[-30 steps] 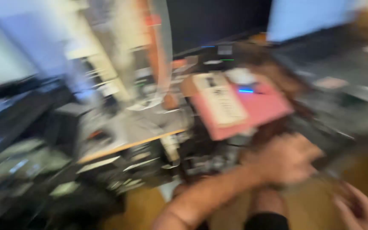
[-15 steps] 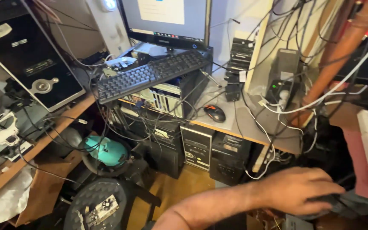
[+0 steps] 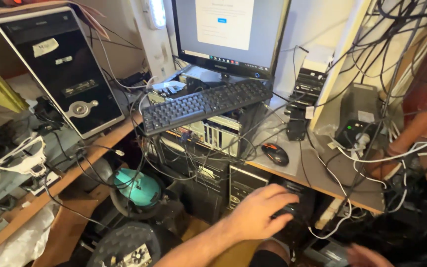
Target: Troubleshooting and repairing computer systems by interacting with software and hardware components
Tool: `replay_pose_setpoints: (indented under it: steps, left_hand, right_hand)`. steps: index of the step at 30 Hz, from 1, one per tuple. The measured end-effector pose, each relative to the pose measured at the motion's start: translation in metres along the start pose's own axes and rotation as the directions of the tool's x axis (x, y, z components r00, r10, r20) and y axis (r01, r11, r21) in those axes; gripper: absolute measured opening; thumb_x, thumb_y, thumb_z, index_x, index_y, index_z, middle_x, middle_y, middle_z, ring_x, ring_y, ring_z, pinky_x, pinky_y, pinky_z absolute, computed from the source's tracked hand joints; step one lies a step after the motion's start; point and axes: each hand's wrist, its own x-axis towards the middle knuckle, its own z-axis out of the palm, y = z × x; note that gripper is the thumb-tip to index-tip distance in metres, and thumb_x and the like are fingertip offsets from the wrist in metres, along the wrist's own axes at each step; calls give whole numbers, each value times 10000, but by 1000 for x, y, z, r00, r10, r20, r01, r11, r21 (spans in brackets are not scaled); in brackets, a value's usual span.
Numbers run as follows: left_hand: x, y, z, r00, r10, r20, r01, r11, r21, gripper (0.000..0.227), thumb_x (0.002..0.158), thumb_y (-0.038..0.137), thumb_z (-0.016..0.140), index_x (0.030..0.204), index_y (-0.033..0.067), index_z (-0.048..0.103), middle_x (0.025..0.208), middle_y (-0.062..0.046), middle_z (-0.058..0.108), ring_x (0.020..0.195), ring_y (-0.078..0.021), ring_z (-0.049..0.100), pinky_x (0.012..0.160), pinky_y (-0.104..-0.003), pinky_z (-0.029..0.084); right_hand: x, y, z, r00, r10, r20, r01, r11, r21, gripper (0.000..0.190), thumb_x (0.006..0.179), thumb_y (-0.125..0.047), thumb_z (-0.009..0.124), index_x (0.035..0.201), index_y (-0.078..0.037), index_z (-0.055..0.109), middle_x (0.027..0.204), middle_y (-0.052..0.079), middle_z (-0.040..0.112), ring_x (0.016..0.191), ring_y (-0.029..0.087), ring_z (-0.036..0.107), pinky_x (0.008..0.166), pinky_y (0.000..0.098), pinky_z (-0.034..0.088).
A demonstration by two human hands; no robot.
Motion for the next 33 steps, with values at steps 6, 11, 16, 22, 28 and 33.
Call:
replay_pose_setpoints:
  steps: [6,11,16,22,28,33]
  left_hand:
    - [-28,-11,-65,985,-59,-164,91,976,200,393,1043,301,492,1249,-6,625,1171,-204,648,1043,-355,646,902,-485,547]
    - [-49,-14,-129,921,-114,-373,227,934,274,372,1000,221,572,1268,-32,624,1171,-206,658,1060,-338,659,954,-435,555]
    - [-82,-22,-156,899,-139,-414,295,893,341,358,979,226,609,1266,13,630,1190,-168,659,1085,-317,650,985,-401,526]
    - [-103,-69,-219,807,-74,-585,413,779,472,360,970,256,605,1222,3,649,1162,-172,662,1100,-321,624,1001,-432,497]
    - [-121,-148,-292,737,-51,-674,486,734,474,315,958,136,709,1226,-29,685,1022,-208,644,867,-376,663,738,-445,559]
    - [-110,-202,-331,732,-163,-661,570,678,464,303,1005,168,692,1188,-72,697,968,-275,667,867,-453,680,756,-522,553]
  right_hand:
    - [109,-50,73,926,-365,100,377,914,-151,465,833,-180,756,1294,-127,734,1118,-6,831,972,127,752,956,272,541]
    - [198,-90,129,861,-475,184,506,758,-411,443,959,-290,592,1356,-103,649,1469,106,600,1358,282,560,1127,423,443]
    - [259,-69,163,826,-508,242,553,650,-521,500,940,-297,629,1403,-113,586,1432,105,599,1247,353,591,1021,495,484]
    - [289,-57,180,848,-441,293,527,649,-549,555,880,-323,702,1393,-146,587,1370,76,628,1193,333,627,1007,459,504]
    - [306,-25,207,805,-576,143,523,575,-629,551,778,-429,795,1310,-328,694,1294,78,701,1153,345,711,980,438,587]
    - [309,-14,214,747,-654,118,577,549,-605,457,795,-405,790,1248,-384,731,1295,13,700,1164,286,705,984,387,576]
